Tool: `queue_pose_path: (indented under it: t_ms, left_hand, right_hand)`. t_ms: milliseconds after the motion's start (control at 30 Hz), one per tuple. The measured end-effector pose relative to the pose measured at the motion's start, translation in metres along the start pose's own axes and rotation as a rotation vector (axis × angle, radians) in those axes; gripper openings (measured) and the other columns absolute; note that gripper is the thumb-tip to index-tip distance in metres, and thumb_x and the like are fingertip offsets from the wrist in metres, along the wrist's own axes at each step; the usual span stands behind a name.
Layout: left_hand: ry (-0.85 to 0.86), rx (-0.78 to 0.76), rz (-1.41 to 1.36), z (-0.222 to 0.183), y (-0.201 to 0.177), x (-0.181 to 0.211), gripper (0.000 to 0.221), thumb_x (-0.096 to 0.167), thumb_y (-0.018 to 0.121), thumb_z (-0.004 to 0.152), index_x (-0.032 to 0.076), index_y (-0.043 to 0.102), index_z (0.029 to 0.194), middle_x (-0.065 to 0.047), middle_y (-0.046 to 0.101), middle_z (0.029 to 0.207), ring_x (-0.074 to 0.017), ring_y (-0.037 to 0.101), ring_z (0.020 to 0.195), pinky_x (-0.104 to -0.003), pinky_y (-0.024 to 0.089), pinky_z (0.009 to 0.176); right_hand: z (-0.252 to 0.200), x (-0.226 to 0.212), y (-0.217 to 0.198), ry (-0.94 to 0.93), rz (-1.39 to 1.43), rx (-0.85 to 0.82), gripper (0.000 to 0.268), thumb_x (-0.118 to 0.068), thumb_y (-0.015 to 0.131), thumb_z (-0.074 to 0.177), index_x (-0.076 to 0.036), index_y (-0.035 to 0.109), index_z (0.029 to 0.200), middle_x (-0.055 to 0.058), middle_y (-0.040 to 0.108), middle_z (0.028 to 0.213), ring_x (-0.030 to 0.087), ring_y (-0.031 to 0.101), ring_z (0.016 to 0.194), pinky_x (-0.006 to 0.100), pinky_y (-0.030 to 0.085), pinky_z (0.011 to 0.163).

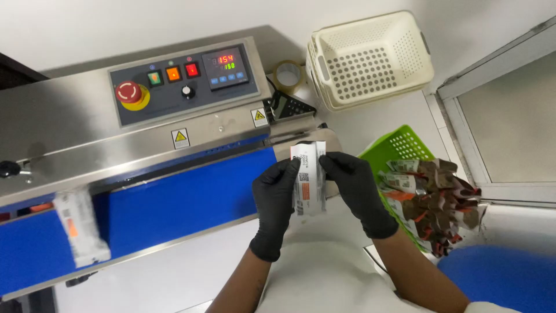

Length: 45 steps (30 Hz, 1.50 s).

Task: The person repeatedly picks small white packages from a green basket, places them on a conveyor belt, and then removes them to place them back into the basket. This cycle is performed multiple times without any visible accumulation of finished items.

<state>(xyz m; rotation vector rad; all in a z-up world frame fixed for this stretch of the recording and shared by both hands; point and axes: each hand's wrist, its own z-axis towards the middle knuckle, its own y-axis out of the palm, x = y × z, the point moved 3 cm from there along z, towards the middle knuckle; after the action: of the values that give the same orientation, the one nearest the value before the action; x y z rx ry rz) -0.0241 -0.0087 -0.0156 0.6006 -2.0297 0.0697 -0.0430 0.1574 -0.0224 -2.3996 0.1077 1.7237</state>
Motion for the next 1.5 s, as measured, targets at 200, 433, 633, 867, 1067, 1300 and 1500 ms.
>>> queue_pose_path:
  t_ms: [200, 433, 633, 867, 1067, 1300, 1500]
  left_hand:
    - [0.0, 0.07, 0.039, 0.066, 0.0, -0.029, 0.01, 0.02, 0.085, 0.086, 0.012, 0.08, 0.085, -0.005, 0.077, 0.08, -0.0083, 0.059, 0.08, -0.028, 0.049, 0.072]
    - [0.055, 0.175, 0.117, 0.117, -0.036, -0.038, 0.014, 0.017, 0.086, 0.083, 0.004, 0.08, 0.086, -0.015, 0.078, 0.078, -0.0076, 0.057, 0.081, -0.033, 0.054, 0.077]
    - [0.13, 0.29, 0.092, 0.133, -0.098, -0.057, 0.018, 0.015, 0.085, 0.082, 0.0, 0.079, 0.09, -0.016, 0.077, 0.083, -0.01, 0.061, 0.086, -0.034, 0.053, 0.08]
    - [0.144, 0.357, -0.058, 0.044, -0.156, -0.013, 0.022, 0.021, 0.075, 0.095, 0.006, 0.075, 0.111, -0.011, 0.075, 0.099, -0.0169, 0.073, 0.085, -0.03, 0.063, 0.077]
    - [0.077, 0.229, -0.018, -0.014, -0.14, -0.005, 0.022, 0.014, 0.062, 0.1, 0.003, 0.071, 0.117, -0.012, 0.074, 0.104, -0.0201, 0.073, 0.088, -0.027, 0.059, 0.073]
    - [0.152, -0.209, 0.002, -0.039, -0.043, -0.015, 0.015, 0.004, 0.077, 0.086, 0.001, 0.073, 0.1, -0.021, 0.076, 0.115, -0.0374, 0.076, 0.102, -0.052, 0.066, 0.074]
    - [0.827, -0.446, 0.865, -0.064, 0.018, 0.006, 0.062, 0.047, 0.091, 0.072, 0.02, 0.072, 0.124, -0.002, 0.076, 0.119, -0.0236, 0.069, 0.115, -0.037, 0.052, 0.105]
  right_hand:
    - [0.046, 0.025, 0.021, 0.168, -0.091, 0.052, 0.024, -0.023, 0.085, 0.09, -0.009, 0.08, 0.109, 0.015, 0.078, 0.093, 0.018, 0.073, 0.078, 0.035, 0.064, 0.071]
    - [0.085, 0.051, 0.068, 0.159, -0.134, 0.017, 0.026, -0.02, 0.087, 0.084, -0.007, 0.08, 0.104, 0.017, 0.077, 0.085, 0.017, 0.07, 0.074, 0.038, 0.064, 0.065]
    - [0.087, 0.089, 0.103, 0.162, -0.015, -0.02, 0.028, -0.025, 0.093, 0.08, -0.007, 0.081, 0.099, 0.016, 0.076, 0.079, 0.017, 0.073, 0.067, 0.035, 0.064, 0.063]
    - [0.069, 0.035, -0.047, -0.23, -0.346, 0.059, 0.025, -0.024, 0.082, 0.09, -0.011, 0.078, 0.111, 0.009, 0.079, 0.101, 0.017, 0.073, 0.091, 0.033, 0.059, 0.079]
    - [0.073, 0.07, -0.215, -0.323, -1.326, 0.215, 0.041, -0.035, 0.075, 0.083, -0.016, 0.075, 0.12, 0.013, 0.075, 0.114, 0.032, 0.067, 0.112, 0.053, 0.029, 0.114]
    - [-0.014, -0.051, -0.17, -0.56, -1.102, 0.106, 0.011, -0.017, 0.076, 0.096, -0.025, 0.078, 0.104, 0.002, 0.076, 0.101, 0.028, 0.071, 0.104, 0.045, 0.055, 0.096]
    - [-0.091, -0.122, -0.072, -0.879, -0.746, -0.333, 0.012, -0.006, 0.077, 0.09, -0.012, 0.078, 0.1, 0.006, 0.079, 0.109, 0.028, 0.072, 0.114, 0.041, 0.052, 0.103]
